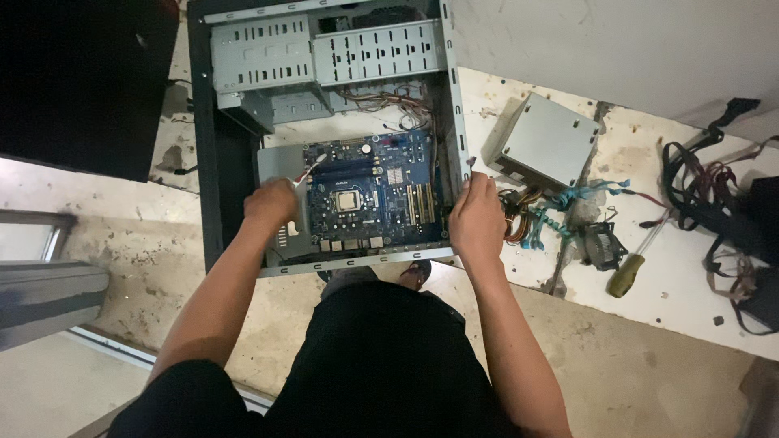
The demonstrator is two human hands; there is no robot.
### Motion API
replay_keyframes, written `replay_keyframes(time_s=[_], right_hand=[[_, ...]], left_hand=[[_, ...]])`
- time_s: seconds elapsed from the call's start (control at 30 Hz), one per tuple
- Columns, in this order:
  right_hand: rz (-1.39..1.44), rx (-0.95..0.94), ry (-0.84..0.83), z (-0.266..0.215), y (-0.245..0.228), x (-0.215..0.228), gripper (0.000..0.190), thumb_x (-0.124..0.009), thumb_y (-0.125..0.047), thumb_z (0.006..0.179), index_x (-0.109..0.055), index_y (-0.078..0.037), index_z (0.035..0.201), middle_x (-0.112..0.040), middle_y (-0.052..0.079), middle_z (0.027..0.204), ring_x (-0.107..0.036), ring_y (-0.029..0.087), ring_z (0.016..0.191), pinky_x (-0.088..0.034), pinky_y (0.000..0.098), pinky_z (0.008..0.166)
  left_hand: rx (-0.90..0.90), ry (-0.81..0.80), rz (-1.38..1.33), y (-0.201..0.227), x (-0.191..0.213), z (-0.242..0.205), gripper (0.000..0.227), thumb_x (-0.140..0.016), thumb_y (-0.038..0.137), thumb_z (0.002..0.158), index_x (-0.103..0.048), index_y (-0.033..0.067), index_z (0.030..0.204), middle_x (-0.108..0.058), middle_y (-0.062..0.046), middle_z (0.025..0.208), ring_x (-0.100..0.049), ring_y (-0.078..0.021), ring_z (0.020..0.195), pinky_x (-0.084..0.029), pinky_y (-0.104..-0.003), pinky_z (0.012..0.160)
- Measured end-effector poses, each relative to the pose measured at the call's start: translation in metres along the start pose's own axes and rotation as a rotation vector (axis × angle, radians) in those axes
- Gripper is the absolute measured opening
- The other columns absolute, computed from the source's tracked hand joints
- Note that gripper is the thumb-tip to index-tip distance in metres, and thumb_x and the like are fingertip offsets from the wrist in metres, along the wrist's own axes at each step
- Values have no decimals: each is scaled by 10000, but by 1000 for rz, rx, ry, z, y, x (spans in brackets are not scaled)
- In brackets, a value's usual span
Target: The person cleans the interior of a computer case, focusing on the motherboard. They use a toothbrush to scrub dust from the board and a yellow cloth to wipe the surface. The person also uses a screwdriver to adjust components and handles various internal wires.
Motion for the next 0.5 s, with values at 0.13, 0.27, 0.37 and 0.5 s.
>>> replay_keyframes(time_s=[0.13,0.27,0.37,0.5], right_hand=[[38,24,-10,1,-1,-2,288,-280,-237,1130,-450,-74,1296,-542,235,1118,-612,566,1002,-525,688,762],[72,14,-15,-2,-4,4,307,-269,-233,1137,-449,-52,1308,-551,256,1130,-614,571,1014,-522,701,738],[47,2,-19,-3,-3,2,320,-275,-248,1132,-471,-61,1304,-563,228,1138,-630,536,1021,-541,672,757],[39,20,-20,-4,-9,5,300,-294,-225,1126,-466,-52,1301,-562,243,1126,-628,555,1001,-540,682,730]], left_hand=[[-140,-18,67,7,-2,-6,417,-416,210,1069,-752,54,1261,-750,-222,1222,-690,-440,1207,-543,-589,961],[-57,-75,94,29,36,-79,418,-405,318,1125,-726,150,1332,-758,-141,1230,-704,-347,1209,-550,-520,957],[-134,-76,124,44,53,-97,414,-436,151,1053,-704,126,1368,-752,-169,1240,-715,-384,1149,-552,-536,934],[-387,131,179,30,-7,-22,295,-476,161,1071,-748,69,1136,-782,-161,939,-773,-344,906,-567,-452,769]])
Point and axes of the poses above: each hand's wrist, its own z-axis towards the middle knuckle, its own x-axis out of the back of the hand, y = z × x, the point moved 7 cm from there along z, towards the middle knuckle
